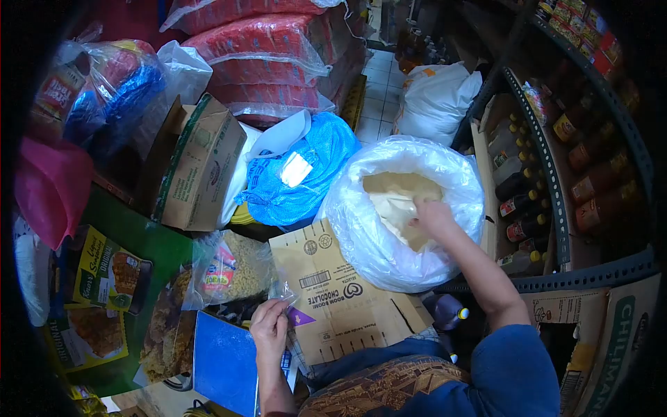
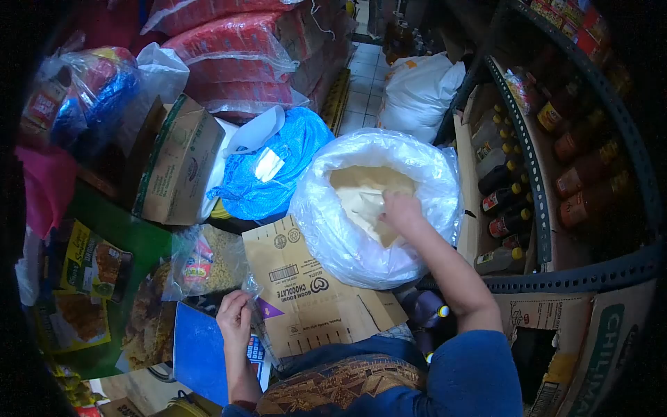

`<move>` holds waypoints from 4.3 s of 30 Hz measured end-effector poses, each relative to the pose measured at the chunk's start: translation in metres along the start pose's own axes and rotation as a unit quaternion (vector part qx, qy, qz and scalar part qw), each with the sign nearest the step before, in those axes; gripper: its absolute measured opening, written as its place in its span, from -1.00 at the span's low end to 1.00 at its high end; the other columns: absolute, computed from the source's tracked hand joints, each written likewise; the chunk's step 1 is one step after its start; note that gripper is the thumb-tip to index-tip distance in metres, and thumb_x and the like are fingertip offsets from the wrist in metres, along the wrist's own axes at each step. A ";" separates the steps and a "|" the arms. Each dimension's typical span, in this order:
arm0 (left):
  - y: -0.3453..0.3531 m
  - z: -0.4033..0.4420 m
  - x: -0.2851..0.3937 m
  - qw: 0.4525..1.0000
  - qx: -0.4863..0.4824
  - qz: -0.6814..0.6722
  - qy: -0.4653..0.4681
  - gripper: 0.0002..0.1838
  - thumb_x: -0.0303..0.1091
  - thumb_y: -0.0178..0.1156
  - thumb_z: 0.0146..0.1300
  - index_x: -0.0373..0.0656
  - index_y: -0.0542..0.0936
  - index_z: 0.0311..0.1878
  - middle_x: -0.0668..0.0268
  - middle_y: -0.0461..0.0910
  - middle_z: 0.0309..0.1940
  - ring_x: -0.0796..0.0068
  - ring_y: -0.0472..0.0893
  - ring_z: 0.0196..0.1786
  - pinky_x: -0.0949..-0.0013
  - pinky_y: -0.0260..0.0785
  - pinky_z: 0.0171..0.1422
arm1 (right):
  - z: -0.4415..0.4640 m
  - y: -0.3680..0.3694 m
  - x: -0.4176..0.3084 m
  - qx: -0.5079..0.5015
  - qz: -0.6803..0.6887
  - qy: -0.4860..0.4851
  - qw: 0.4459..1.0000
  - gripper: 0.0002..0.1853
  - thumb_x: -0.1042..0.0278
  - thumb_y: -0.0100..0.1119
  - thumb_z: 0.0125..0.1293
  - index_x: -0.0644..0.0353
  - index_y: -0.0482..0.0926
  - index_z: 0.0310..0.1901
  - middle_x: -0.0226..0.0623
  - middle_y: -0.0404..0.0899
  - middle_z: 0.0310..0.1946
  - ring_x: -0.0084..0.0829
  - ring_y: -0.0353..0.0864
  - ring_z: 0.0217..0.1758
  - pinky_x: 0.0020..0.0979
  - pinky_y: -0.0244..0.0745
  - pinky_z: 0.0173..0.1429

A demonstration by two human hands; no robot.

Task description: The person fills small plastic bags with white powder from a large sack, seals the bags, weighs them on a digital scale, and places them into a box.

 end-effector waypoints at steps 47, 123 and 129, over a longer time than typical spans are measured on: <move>0.209 0.190 0.109 0.977 -0.154 0.002 0.148 -0.73 -0.56 0.09 0.09 -0.17 0.68 -0.16 0.10 0.59 -0.12 0.03 0.63 -0.12 0.09 0.50 0.00 | -0.041 -0.088 0.060 0.042 0.388 -0.014 0.921 -0.27 -0.02 0.43 0.04 0.10 0.48 0.25 -0.14 0.66 -0.11 -0.30 0.63 -0.14 -0.31 0.49 0.03; 0.202 0.249 0.202 0.895 -0.248 -0.357 -0.097 -0.28 -0.73 0.07 -0.05 -0.23 0.38 0.31 0.24 0.52 0.04 0.45 0.60 -0.26 0.41 0.51 -0.34 | -0.021 -0.214 -0.022 0.185 -0.334 -0.197 0.903 -0.77 0.38 0.10 0.30 -0.10 0.67 -0.08 -0.37 0.55 -0.18 -0.37 0.54 0.09 0.03 -0.07 0.50; 0.193 0.256 0.213 0.887 -0.258 -0.372 -0.091 -0.32 -0.73 0.06 -0.04 -0.23 0.40 0.27 0.24 0.52 0.02 0.46 0.60 -0.28 0.43 0.50 -0.35 | -0.033 -0.228 -0.017 0.240 -0.324 -0.200 0.893 -0.76 0.42 0.12 0.27 -0.10 0.67 -0.08 -0.37 0.55 -0.20 -0.36 0.55 0.06 0.04 -0.12 0.53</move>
Point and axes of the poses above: each hand's wrist, its own z-axis towards the middle knuckle, its own y-axis out of the palm, x = y × z, the point moved 2 cm from there along z, towards the middle knuckle
